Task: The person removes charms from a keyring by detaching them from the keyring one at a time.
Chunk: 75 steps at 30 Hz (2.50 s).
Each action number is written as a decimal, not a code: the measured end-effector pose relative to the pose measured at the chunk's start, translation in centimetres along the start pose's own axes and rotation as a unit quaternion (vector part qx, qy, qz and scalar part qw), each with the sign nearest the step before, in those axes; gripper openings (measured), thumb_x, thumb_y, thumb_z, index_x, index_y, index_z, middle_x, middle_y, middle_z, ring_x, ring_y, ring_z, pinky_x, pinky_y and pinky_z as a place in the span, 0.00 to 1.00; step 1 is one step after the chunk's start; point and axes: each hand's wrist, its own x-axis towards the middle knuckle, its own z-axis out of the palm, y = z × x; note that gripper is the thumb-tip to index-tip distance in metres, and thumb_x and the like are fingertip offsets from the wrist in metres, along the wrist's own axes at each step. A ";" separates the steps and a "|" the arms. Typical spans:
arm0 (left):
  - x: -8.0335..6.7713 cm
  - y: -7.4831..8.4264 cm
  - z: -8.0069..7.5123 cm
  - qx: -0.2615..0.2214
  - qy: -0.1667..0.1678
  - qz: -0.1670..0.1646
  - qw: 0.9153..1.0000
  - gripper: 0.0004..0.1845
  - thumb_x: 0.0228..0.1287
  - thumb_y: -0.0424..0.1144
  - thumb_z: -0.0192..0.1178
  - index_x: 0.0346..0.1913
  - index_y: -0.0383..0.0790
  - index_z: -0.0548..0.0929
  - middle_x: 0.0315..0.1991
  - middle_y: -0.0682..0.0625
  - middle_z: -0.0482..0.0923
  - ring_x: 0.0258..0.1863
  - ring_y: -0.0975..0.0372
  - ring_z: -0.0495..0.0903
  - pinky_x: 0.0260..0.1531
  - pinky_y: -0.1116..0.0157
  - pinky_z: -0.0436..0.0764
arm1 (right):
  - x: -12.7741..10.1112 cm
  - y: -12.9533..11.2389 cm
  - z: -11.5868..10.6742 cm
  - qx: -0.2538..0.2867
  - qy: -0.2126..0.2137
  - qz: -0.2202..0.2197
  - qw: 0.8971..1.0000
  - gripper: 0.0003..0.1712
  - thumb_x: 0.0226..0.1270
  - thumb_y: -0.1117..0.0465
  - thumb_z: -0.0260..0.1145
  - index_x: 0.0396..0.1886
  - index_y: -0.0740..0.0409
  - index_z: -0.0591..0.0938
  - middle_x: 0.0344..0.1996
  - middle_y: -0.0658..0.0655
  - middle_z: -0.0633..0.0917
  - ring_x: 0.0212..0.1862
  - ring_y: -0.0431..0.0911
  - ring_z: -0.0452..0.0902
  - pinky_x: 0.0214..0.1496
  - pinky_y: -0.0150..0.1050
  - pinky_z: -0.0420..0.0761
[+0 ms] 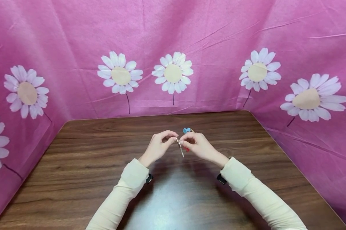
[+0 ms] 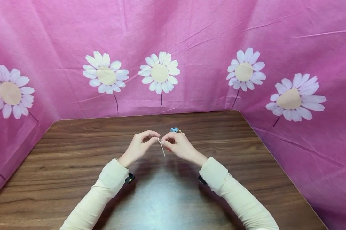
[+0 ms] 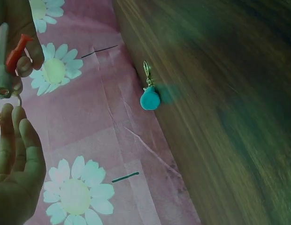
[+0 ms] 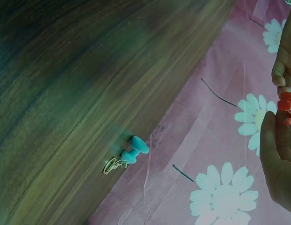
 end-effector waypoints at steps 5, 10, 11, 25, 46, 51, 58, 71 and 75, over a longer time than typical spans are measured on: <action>0.1 -0.1 0.1 -0.024 0.013 -0.015 1.000 0.07 0.59 0.28 0.58 0.38 0.28 0.81 0.34 0.39 0.83 0.29 0.56 0.80 0.31 0.69 0.77 | 0.1 0.2 0.0 -0.019 0.017 -0.009 1.000 0.04 0.60 0.63 0.63 0.32 0.58 0.82 0.15 0.54 0.77 0.21 0.42 0.74 0.26 0.30 0.74; 0.3 -0.2 0.4 -0.054 0.044 -0.021 0.997 0.07 0.56 0.28 0.61 0.36 0.27 0.80 0.32 0.37 0.83 0.30 0.59 0.80 0.36 0.62 0.80 | 0.1 0.2 0.0 -0.024 0.022 -0.030 0.999 0.04 0.60 0.63 0.64 0.32 0.59 0.82 0.17 0.52 0.77 0.22 0.39 0.75 0.27 0.31 0.77; 0.3 -0.2 0.5 -0.061 0.053 -0.022 0.997 0.07 0.55 0.27 0.61 0.36 0.26 0.80 0.32 0.37 0.82 0.30 0.60 0.80 0.36 0.61 0.80 | 0.1 0.1 0.0 -0.027 0.024 -0.033 0.999 0.04 0.60 0.63 0.64 0.31 0.59 0.82 0.17 0.52 0.77 0.23 0.39 0.75 0.28 0.31 0.78; 0.3 -0.7 0.7 -0.123 0.090 -0.028 0.988 0.07 0.54 0.26 0.61 0.36 0.24 0.79 0.32 0.33 0.82 0.26 0.63 0.80 0.28 0.71 0.79 | 0.2 0.5 -0.7 -0.211 0.091 -0.192 0.954 0.02 0.56 0.63 0.67 0.30 0.56 0.84 0.27 0.49 0.82 0.30 0.38 0.76 0.32 0.33 0.78; 1.1 -2.7 2.0 -0.282 0.044 -0.132 0.949 0.13 0.58 0.24 0.56 0.47 0.26 0.77 0.28 0.50 0.80 0.27 0.65 0.81 0.46 0.45 0.76 | -0.3 -0.1 -1.4 -0.244 0.121 -0.261 0.926 0.03 0.56 0.65 0.66 0.30 0.54 0.80 0.25 0.46 0.78 0.25 0.35 0.68 0.26 0.30 0.70; 1.0 -2.9 2.0 -0.265 0.035 -0.123 0.956 0.13 0.60 0.26 0.55 0.48 0.23 0.76 0.35 0.40 0.80 0.30 0.64 0.81 0.47 0.46 0.76 | -0.3 -0.5 -1.4 -0.226 0.104 -0.240 0.938 0.02 0.57 0.65 0.65 0.31 0.55 0.81 0.23 0.45 0.76 0.23 0.34 0.64 0.24 0.27 0.67; 0.5 -2.4 2.0 -0.084 0.101 -0.023 0.991 0.08 0.57 0.31 0.61 0.40 0.34 0.83 0.37 0.42 0.82 0.34 0.61 0.81 0.39 0.63 0.81 | -0.4 -0.9 -1.5 -0.220 0.092 -0.213 0.948 0.01 0.57 0.65 0.65 0.29 0.54 0.81 0.22 0.45 0.77 0.22 0.37 0.67 0.24 0.29 0.68; -0.3 -1.8 2.9 0.003 0.061 0.003 0.998 0.15 0.47 0.37 0.70 0.40 0.38 0.82 0.36 0.47 0.83 0.36 0.59 0.82 0.40 0.68 0.81 | -0.6 -1.5 -1.4 -0.176 0.068 -0.148 0.971 0.02 0.60 0.62 0.64 0.29 0.54 0.83 0.25 0.47 0.81 0.26 0.35 0.73 0.28 0.36 0.78; -0.3 -1.8 3.0 -0.017 0.057 0.010 0.998 0.13 0.48 0.34 0.69 0.39 0.37 0.82 0.34 0.46 0.84 0.35 0.59 0.82 0.39 0.67 0.81 | -0.6 -1.7 -1.6 -0.174 0.069 -0.129 0.974 0.02 0.59 0.62 0.65 0.30 0.54 0.83 0.25 0.47 0.82 0.27 0.35 0.74 0.29 0.35 0.79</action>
